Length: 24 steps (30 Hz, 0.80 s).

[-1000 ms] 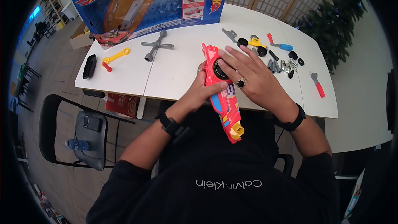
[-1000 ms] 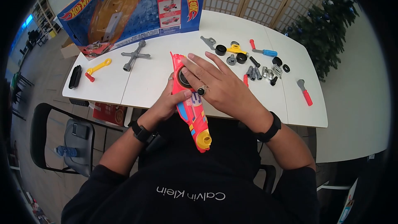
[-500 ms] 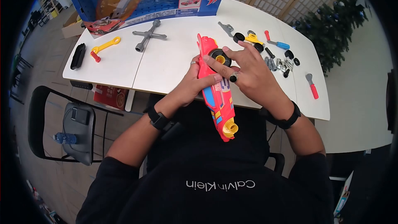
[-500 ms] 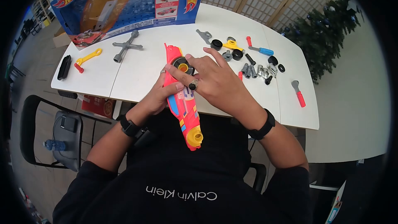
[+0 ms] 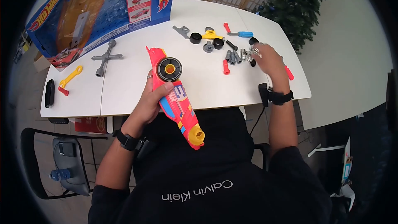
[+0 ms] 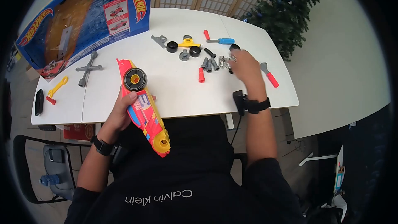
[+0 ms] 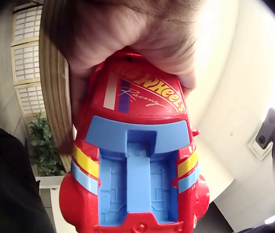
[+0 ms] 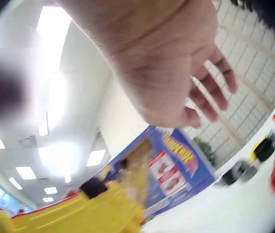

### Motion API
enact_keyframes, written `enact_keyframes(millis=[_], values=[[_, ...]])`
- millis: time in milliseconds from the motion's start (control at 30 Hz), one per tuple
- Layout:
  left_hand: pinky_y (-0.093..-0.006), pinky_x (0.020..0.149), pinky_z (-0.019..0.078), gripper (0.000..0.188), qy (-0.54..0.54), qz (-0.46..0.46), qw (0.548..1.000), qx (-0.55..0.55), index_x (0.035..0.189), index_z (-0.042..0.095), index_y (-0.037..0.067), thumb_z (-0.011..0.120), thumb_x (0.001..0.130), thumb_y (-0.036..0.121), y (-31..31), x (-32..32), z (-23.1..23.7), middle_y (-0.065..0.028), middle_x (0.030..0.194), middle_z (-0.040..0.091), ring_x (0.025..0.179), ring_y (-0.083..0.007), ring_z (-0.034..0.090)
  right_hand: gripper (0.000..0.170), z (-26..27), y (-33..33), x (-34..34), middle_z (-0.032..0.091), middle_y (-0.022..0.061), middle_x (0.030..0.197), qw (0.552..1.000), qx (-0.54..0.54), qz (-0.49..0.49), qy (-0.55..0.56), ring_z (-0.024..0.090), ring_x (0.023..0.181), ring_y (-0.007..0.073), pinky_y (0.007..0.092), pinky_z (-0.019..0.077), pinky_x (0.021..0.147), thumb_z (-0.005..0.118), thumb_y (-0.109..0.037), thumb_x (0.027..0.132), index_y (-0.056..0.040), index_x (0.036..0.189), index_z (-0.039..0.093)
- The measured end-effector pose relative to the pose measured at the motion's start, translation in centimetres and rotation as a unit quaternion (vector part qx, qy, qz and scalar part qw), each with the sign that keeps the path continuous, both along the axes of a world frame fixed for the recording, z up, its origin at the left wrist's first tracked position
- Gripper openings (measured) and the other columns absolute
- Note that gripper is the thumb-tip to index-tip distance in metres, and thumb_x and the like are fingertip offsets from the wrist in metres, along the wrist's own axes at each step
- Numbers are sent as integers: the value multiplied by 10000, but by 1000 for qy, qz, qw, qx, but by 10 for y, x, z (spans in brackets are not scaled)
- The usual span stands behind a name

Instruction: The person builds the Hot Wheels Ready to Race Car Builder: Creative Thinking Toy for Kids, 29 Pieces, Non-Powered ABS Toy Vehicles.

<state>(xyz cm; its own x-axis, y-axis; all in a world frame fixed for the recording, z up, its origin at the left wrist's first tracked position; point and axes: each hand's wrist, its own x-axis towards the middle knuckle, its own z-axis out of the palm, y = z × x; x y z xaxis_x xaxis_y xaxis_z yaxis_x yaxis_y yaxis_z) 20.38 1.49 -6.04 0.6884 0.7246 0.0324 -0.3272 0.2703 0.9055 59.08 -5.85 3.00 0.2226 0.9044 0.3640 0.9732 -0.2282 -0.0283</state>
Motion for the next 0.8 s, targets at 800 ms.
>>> enact_keyframes(millis=[800], values=[[-395,1054,544,811,-16,3,1000,-4,1533,261,59,787,950,263,-3,7,10,-122,1364,548,1232,-211,618,233,75,-45,-140,680,108,1111,911,103,330,226,716,1007,229,343,619,867,730,58,847,0,1073,730]])
